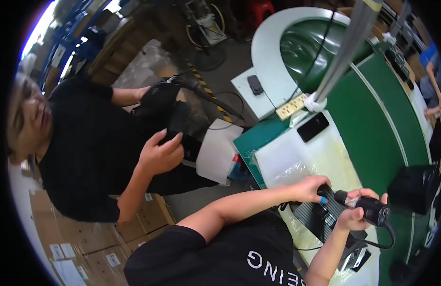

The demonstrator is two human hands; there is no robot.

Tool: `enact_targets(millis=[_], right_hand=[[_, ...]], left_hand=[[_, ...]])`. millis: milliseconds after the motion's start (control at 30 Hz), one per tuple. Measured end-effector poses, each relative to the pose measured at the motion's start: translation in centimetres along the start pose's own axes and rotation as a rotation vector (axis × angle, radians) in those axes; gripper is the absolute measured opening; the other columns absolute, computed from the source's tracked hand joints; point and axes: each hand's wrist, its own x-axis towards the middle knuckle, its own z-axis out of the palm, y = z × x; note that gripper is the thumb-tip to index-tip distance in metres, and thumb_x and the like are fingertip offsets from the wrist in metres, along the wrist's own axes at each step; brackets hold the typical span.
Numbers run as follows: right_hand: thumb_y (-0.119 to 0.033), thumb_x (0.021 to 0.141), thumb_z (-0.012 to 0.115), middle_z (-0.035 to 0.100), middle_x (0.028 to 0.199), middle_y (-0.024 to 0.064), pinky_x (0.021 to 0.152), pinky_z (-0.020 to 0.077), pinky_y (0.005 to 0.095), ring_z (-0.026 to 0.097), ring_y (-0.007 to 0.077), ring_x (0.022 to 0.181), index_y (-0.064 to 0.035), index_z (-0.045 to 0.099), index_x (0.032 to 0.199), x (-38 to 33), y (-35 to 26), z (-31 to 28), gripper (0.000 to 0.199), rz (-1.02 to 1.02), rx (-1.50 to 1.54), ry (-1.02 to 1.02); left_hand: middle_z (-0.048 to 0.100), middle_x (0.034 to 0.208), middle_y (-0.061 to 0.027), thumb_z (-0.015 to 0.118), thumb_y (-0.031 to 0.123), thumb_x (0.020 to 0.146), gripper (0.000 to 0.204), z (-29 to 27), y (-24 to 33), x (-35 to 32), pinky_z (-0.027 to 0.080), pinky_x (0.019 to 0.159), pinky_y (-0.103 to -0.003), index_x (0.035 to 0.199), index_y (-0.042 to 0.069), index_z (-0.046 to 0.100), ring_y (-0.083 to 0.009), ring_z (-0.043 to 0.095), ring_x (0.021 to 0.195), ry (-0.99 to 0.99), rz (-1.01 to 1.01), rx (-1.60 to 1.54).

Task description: Assembling a black electronic housing using an electric screwdriver on a factory production floor.

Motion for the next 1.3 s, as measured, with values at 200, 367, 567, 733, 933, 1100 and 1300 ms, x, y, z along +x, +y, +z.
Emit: enact_targets(millis=[200,367,567,733,933,1100,1300], right_hand=[[-0.056,0.086,0.061,0.06,0.099,0.0204,0.051,0.047,0.031,0.056,0.0188,0.057,0.0085,0.026,0.135,1.2,-0.5,-0.5,0.089,-0.054,-0.019,0.027],[-0.056,0.09,0.047,0.059,0.096,0.0227,0.057,0.0476,0.0351,0.054,0.0224,0.059,0.0097,0.033,0.128,1.9,-7.4,-12.1,0.077,-0.21,-0.221,0.414],[-0.055,0.088,0.047,0.057,0.085,0.0164,0.058,0.0453,0.0393,0.052,0.0239,0.063,0.0082,0.043,0.12,-3.1,-17.7,-26.6,0.071,-0.123,-0.775,0.481],[-0.041,0.098,0.045,0.06,0.077,0.014,0.063,0.048,0.0321,0.054,0.0181,0.058,0.0052,0.055,0.096,-11.1,-12.5,-28.4,0.047,-0.2,-0.932,0.793],[-0.03,0.093,0.059,0.058,0.101,0.018,0.061,0.0509,0.0342,0.058,0.0206,0.06,0.0046,0.025,0.13,-17.5,-6.9,-29.8,0.061,-0.167,-0.801,0.815],[-0.037,0.092,0.062,0.054,0.105,0.0178,0.063,0.0516,0.0352,0.06,0.0219,0.066,0.0013,0.022,0.132,-17.1,-3.9,-30.8,0.068,-0.235,-0.739,0.752],[-0.04,0.09,0.064,0.055,0.103,0.0158,0.066,0.0495,0.0348,0.058,0.02,0.064,0.0003,0.025,0.129,-18.3,-1.7,-31.2,0.068,-0.118,-0.638,0.638]], left_hand=[[0.062,0.1,-0.0163,0.08,0.025,0.068,0.053,0.5,-0.6,-0.6,0.048,0.083,-0.04,0.109,0.003,0.055,-0.0328,0.06,0.095,0.059,0.102,-0.001],[0.048,0.134,-0.0247,0.072,0.033,0.08,0.078,1.3,-0.1,-0.6,0.038,0.105,-0.039,0.139,-0.001,0.033,-0.0361,0.048,0.124,-0.046,-0.041,-0.028],[0.048,0.132,-0.0281,0.067,0.039,0.082,0.071,0.1,4.2,-1.2,0.037,0.105,-0.042,0.136,0.001,0.04,-0.0367,0.046,0.125,-0.185,-0.339,0.183],[0.059,0.105,-0.0135,0.075,0.023,0.077,0.054,1.1,1.2,-1.2,0.046,0.089,-0.036,0.121,0.004,0.05,-0.0217,0.057,0.1,0.043,-0.228,0.044],[0.06,0.104,-0.0101,0.068,0.015,0.083,0.042,1.2,0.5,-1.1,0.044,0.089,-0.029,0.117,-0.001,0.052,-0.0165,0.057,0.097,0.023,-0.125,0.049],[0.06,0.103,-0.0105,0.068,0.015,0.083,0.042,2.0,1.0,-0.9,0.045,0.088,-0.029,0.119,-0.001,0.052,-0.0168,0.057,0.095,0.049,-0.081,0.029],[0.06,0.108,-0.0103,0.069,0.017,0.081,0.043,1.3,2.2,-1.7,0.042,0.093,-0.031,0.118,0.001,0.054,-0.0181,0.055,0.102,0.056,-0.139,0.065]])
